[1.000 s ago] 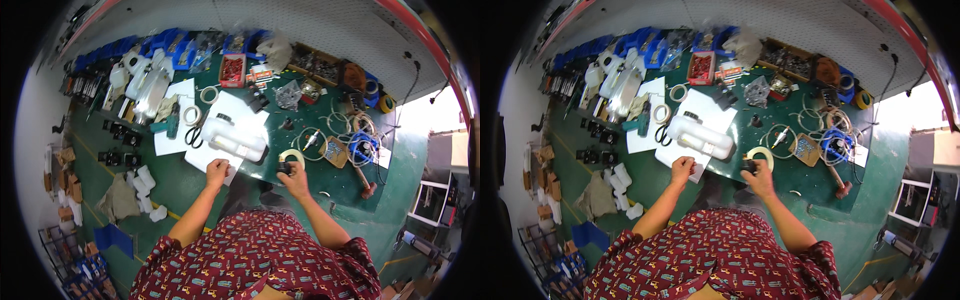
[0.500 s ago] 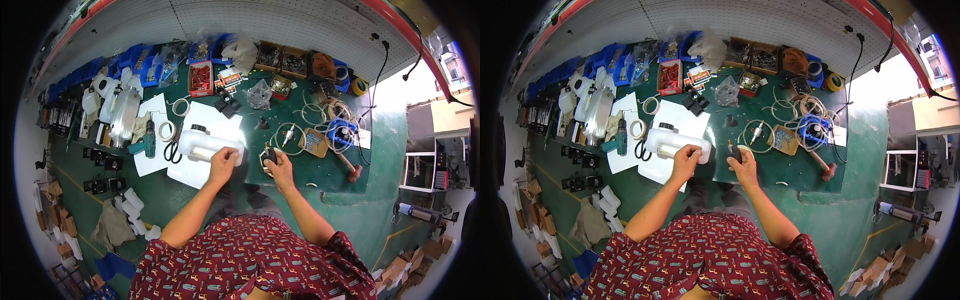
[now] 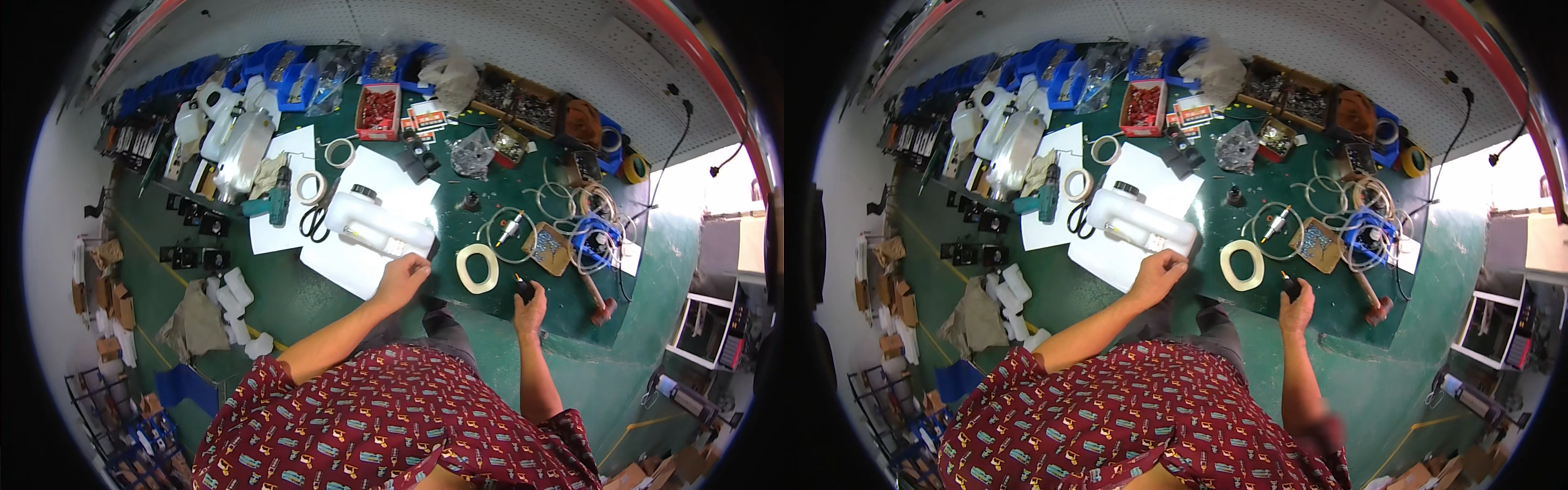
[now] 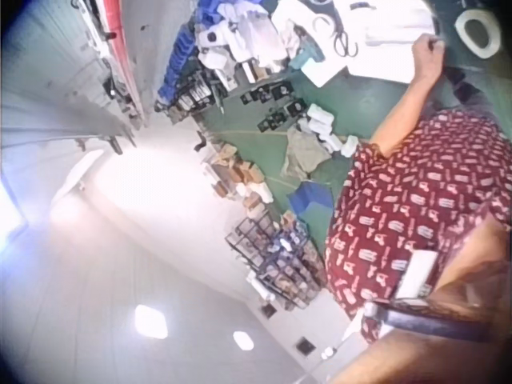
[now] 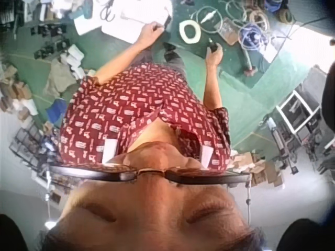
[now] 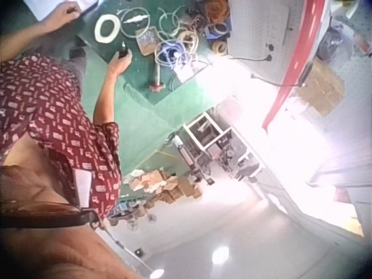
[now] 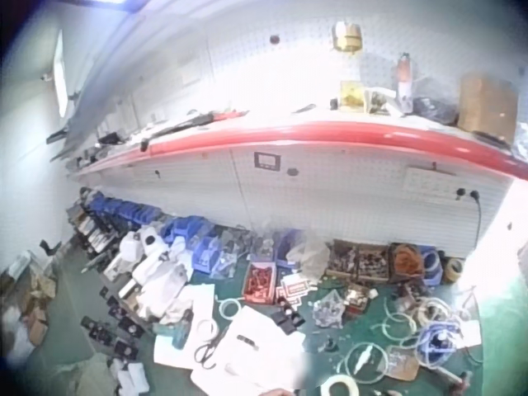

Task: The person assembles a white plastic component by inserting a black cylindrical part, applying tape, and securing it with a screwdriver. They handle multiple white plastic pieces, a roll of tape, and a screwdriver on a cluttered workbench.

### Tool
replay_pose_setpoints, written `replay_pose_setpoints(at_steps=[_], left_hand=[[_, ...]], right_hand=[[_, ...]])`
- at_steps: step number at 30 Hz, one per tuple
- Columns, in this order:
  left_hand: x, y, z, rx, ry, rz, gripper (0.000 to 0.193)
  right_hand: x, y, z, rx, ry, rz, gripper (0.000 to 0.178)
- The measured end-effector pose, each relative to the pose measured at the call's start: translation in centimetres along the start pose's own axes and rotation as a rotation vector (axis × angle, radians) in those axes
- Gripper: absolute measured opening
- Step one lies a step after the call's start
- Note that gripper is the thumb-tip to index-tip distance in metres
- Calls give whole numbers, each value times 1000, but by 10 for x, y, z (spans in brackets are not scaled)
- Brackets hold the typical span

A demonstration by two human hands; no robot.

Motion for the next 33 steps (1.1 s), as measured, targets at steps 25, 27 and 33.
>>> replay_pose_setpoints(at_steps=[25, 27, 33], left_hand=[[15, 71, 82, 531, 486, -480, 15], [19, 77, 71, 550, 449, -502, 13], [14, 122, 14, 694, 197, -482, 22]], right_hand=[[-51, -221, 264, 18, 242, 886, 60], [-44, -209, 273, -62, 251, 870, 63], [-43, -200, 303, -433, 554, 553, 74]])
Point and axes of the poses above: each hand's wrist, its own x-axis away from the middle knuckle, its own y-axis out of the back of the hand, z = x × y, the point moved 2 cm from there along -x, towards the middle knuckle, and after that the axes turned 15 degrees about -x, right-handed, at the moved point
